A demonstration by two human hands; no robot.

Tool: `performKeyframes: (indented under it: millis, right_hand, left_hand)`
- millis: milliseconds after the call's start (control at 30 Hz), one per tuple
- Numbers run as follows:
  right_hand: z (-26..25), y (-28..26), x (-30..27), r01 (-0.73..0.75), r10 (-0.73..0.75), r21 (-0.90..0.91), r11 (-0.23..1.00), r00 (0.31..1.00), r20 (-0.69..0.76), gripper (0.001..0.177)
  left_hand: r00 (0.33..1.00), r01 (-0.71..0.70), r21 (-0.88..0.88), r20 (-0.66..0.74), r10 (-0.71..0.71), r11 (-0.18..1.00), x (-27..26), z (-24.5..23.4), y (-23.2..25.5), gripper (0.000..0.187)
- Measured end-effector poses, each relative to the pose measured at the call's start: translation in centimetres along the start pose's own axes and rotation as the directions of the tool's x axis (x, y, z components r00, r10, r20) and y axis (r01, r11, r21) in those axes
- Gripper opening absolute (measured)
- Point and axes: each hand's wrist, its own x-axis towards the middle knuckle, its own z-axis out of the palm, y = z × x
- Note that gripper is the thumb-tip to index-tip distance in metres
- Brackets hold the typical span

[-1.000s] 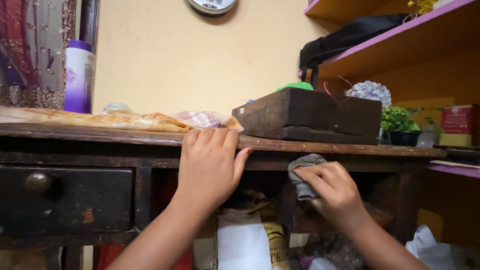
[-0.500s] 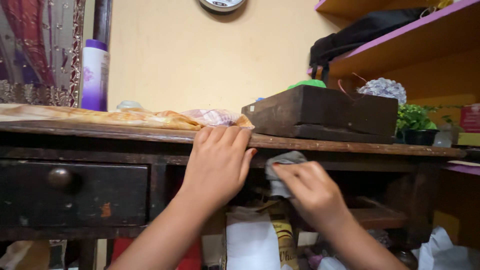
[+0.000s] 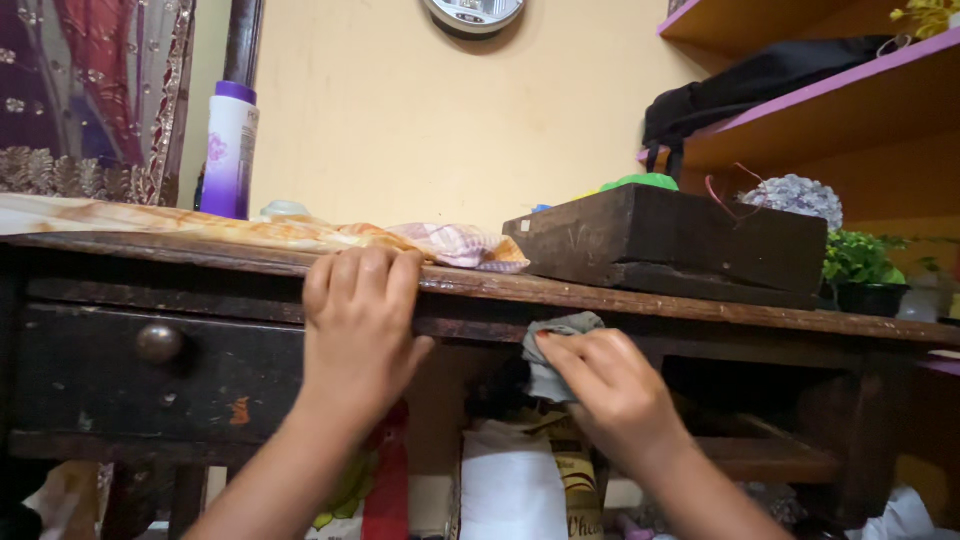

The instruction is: The person wipes the underside and edges of a wooden table with a cloth. They then wring the cloth in a small container on the floor and resume wiping the table surface.

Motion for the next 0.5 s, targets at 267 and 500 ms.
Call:
performKeyframes:
  millis: [267, 500]
  right_hand:
    - [-1.9, 2.1, -3.0, -0.049, 0.043, -0.103, 0.993, 0.997, -0.059, 0.06]
    - [2.1, -1.3, 1.0, 0.001, -0.001, -0.007, 1.0, 0.998, -0.066, 0.06]
  left_hand:
    - [0.964, -0.14, -0.032, -0.234, 0.129, 0.99, 1.1, -0.1, -0.7, 0.079]
    - [0.989, -0.097, -0.068, -0.12, 0.088, 0.993, 1.4, -0.5, -0.3, 0.071]
